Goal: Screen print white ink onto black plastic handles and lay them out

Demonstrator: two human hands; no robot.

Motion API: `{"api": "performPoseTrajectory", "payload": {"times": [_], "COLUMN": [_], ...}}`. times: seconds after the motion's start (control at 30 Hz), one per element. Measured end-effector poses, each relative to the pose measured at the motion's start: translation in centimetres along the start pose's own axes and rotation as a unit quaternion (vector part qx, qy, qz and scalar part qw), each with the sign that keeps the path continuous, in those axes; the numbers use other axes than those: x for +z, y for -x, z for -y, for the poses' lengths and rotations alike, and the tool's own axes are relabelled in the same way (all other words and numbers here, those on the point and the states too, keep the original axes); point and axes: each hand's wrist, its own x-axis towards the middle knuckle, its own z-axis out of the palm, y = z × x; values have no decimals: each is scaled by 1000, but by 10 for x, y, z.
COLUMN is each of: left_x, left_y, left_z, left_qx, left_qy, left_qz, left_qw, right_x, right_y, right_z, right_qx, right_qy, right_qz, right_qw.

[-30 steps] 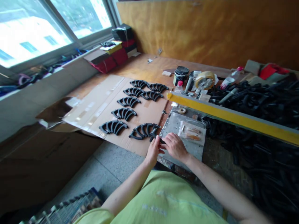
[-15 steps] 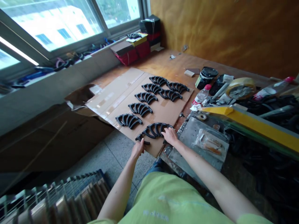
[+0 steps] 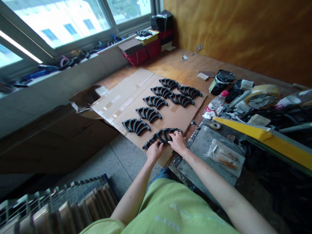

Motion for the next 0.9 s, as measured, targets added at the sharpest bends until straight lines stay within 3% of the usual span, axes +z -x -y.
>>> {"api": "performPoseTrajectory", "payload": {"times": [0.23, 0.4, 0.57, 0.7, 0.9], "left_x": [-3, -3, -3, -6, -22], "left_y": [-12, -15, -20, -50, -130], "left_z": [4, 1, -8, -45, -127], "left_qx": [-7, -2, 24, 98, 168], "left_qy": [33, 54, 52, 61, -27], "left_qz": [19, 42, 52, 19, 24], "left_qw": [999, 998, 997, 993, 985], "right_x": [23, 25, 14, -4, -22], "right_y": [-9, -12, -18, -48, -117], "right_z": [42, 43, 32, 6, -36], "right_qx": [35, 12, 3, 20, 173], "right_qy": [19, 27, 13, 13, -5], "right_qz": [47, 78, 38, -28, -79], "right_qw": [998, 997, 999, 999, 982]}}
